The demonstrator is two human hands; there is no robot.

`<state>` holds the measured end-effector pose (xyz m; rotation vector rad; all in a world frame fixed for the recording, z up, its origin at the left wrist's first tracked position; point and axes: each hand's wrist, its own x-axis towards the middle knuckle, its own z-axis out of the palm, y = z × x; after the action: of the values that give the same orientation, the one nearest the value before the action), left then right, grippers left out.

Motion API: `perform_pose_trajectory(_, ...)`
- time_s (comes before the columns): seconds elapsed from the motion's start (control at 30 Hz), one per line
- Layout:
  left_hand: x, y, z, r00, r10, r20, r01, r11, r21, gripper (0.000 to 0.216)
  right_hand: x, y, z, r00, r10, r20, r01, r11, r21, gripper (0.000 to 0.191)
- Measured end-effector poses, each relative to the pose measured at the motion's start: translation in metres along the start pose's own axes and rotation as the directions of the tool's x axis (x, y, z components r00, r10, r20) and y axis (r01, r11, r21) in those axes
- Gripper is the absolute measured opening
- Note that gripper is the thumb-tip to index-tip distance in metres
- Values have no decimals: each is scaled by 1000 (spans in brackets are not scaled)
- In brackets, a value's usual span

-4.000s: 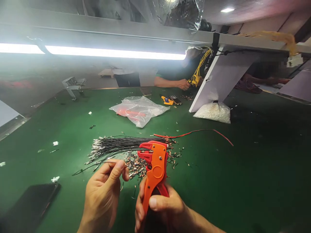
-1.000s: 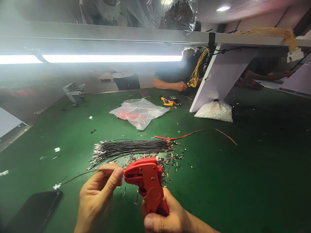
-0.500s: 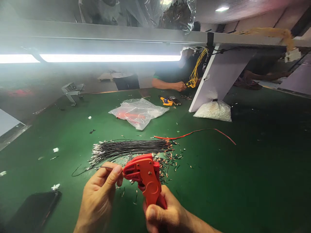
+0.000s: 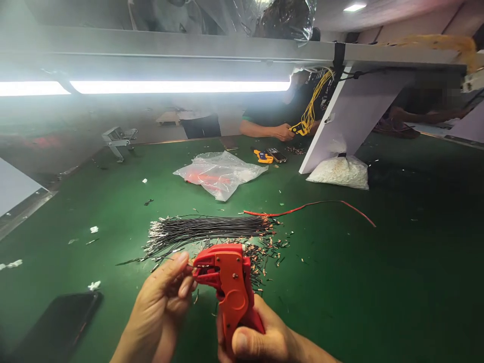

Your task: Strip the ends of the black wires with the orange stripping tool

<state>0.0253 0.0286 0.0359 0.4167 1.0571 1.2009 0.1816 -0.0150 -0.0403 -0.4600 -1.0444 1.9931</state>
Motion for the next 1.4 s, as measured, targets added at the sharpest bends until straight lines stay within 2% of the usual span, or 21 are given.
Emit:
perform_pose_trajectory(0.3,0,-2,0,999,-19,-51,20,999,26,35,1,5,-1,998,15,-60,-20,997,-72,51)
perform_pose_trajectory(0.47,1,-1,-1,999,46,-23,-44,994,98,39,2,2,3,998,22,-52,-28,994,-107,49)
perform_pose_trajectory(0.67,5,-6,-9,987,162,11,-160,960,228,47,4,-1,7,995,-28,-92,23,998,-57,46)
perform_pose_trajectory(0.9,3,-7,-8,977,206,-48,-184,941,286,46,-2,11,0,993,-44,-108,42,999,-13,41)
perform_pose_trajectory(1.0,4,-6,-7,976,210,-58,-184,938,293,46,-6,20,-5,982,-42,-187,36,999,-36,43)
perform_pose_trajectory(1.07,4,-7,-8,977,208,-56,-183,938,294,46,-9,23,-7,968,-27,-249,8,997,-76,47)
perform_pose_trajectory(1.17,4,-10,-9,979,202,-35,-185,943,276,47,-12,21,-11,962,14,-271,-52,990,-135,49)
perform_pose_trajectory(1.4,6,-14,-7,939,340,50,-340,898,281,38,-11,11,-11,949,133,-286,-169,980,-106,50)
